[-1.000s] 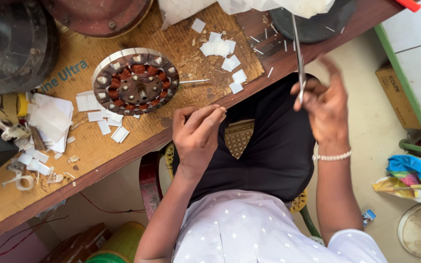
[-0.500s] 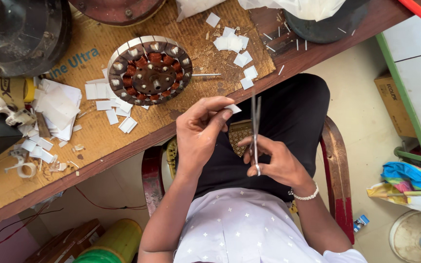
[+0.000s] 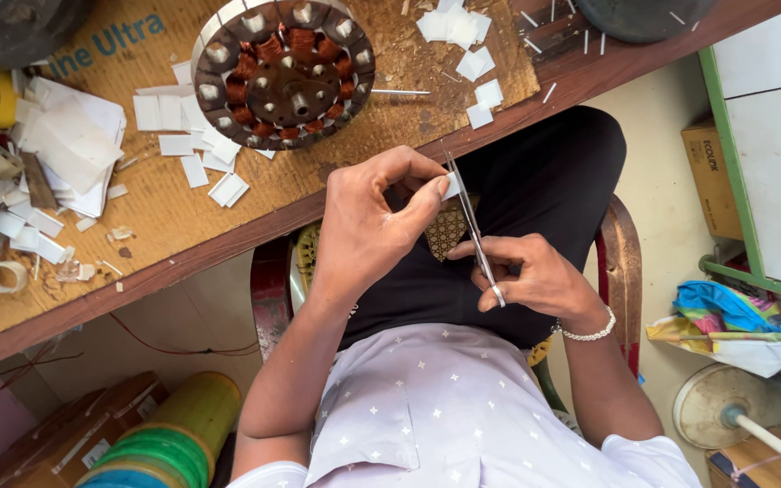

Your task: The person inserts small white insulating pieces into the slots of a circular motor stator. They use a green screwdriver to press the pieces into place and scissors to trim the material. The person repeats this process for multiple slots around the stator.

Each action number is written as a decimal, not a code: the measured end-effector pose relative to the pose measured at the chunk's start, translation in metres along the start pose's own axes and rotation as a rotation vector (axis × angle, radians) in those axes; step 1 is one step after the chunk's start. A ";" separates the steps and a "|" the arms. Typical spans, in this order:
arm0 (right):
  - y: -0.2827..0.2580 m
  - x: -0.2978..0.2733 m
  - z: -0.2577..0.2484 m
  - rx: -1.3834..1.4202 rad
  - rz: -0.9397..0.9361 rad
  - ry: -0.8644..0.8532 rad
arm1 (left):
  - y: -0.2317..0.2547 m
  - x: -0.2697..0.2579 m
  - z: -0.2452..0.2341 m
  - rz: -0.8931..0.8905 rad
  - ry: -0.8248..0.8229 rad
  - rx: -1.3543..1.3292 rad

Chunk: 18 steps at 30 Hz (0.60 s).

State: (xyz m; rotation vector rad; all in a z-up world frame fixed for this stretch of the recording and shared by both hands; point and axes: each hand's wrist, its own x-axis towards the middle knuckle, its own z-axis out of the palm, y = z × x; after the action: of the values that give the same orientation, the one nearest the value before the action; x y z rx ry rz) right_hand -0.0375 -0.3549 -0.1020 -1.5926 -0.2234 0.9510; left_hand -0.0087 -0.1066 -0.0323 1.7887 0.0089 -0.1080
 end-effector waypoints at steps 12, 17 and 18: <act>0.010 0.005 0.003 0.039 0.020 -0.023 | -0.009 0.003 -0.001 -0.017 0.008 -0.074; 0.013 0.004 0.003 0.019 0.027 0.001 | -0.010 0.005 0.000 -0.050 -0.006 -0.047; 0.014 0.004 0.003 0.010 0.032 0.010 | -0.010 0.005 0.000 -0.057 -0.010 -0.042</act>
State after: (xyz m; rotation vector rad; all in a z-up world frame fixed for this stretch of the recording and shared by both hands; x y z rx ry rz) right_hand -0.0419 -0.3535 -0.1161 -1.5958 -0.1868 0.9671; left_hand -0.0041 -0.1046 -0.0422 1.7462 0.0549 -0.1561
